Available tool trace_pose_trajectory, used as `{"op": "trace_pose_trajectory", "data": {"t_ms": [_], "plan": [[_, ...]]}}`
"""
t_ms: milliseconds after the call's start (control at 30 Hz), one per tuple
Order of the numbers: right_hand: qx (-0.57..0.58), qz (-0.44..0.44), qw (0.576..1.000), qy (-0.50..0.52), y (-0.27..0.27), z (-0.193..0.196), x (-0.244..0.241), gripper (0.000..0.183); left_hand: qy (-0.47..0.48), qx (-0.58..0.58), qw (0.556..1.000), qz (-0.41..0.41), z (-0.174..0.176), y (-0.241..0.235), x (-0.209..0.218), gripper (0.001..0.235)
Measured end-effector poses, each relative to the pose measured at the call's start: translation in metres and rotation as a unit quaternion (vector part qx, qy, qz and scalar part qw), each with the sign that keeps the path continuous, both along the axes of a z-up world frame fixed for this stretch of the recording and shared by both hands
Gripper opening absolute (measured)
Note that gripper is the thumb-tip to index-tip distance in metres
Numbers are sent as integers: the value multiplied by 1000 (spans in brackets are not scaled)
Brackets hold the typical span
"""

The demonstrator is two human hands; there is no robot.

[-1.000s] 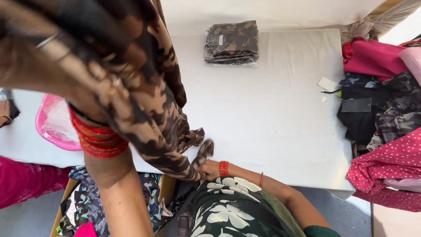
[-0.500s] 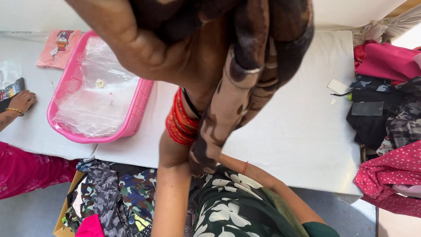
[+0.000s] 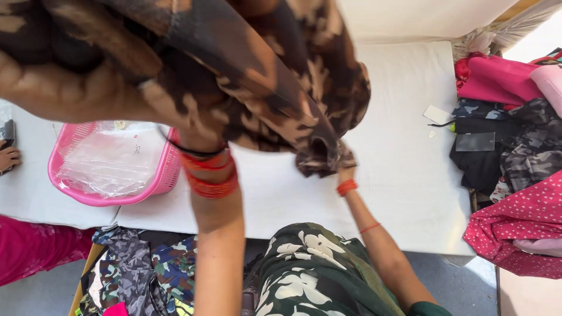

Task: The person unfolds a pair of camouflage-patterned pants on a white table, smooths them out, and folds them into a compact rectangle. The person then places the folded pants into a clear plastic bag and sets the packaged item on the table.

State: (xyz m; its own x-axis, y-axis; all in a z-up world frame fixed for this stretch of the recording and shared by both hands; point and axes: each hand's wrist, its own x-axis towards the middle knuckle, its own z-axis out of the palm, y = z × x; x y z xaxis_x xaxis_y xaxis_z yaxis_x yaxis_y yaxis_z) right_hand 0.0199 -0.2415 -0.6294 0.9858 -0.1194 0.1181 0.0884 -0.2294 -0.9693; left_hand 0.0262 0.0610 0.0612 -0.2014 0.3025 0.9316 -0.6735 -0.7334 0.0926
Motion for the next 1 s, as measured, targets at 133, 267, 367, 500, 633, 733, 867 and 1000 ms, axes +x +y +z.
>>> {"op": "trace_pose_trajectory", "data": {"t_ms": [133, 267, 367, 500, 633, 733, 867, 1000], "plan": [[14, -175, 984, -11, -208, 131, 11, 34, 134, 30, 990, -28, -31, 49, -5, 28], [-299, -154, 941, -31, -281, 254, 9, 31, 405, 111, 906, -51, -177, 161, 14, 27], [-519, -111, 847, -33, -314, 199, 0, 30, 548, 167, 817, 62, -305, 177, -34, 46], [-573, 41, 813, 95, -288, 131, -56, 36, 691, 163, 692, 131, -459, 173, -117, 39], [-587, 0, 808, 49, -287, 114, -82, 61, 762, 75, 630, 128, -502, 159, -168, 44], [-588, -16, 806, 62, -291, 137, -82, 41, 751, -21, 644, 145, -480, 160, -172, 39], [-580, -62, 804, 116, -287, 181, -79, 15, 648, -71, 744, 144, -454, 184, -156, 37], [-608, -55, 783, 119, -310, 128, -100, 12, 525, -225, 816, 88, -523, 242, -171, 22]]}}
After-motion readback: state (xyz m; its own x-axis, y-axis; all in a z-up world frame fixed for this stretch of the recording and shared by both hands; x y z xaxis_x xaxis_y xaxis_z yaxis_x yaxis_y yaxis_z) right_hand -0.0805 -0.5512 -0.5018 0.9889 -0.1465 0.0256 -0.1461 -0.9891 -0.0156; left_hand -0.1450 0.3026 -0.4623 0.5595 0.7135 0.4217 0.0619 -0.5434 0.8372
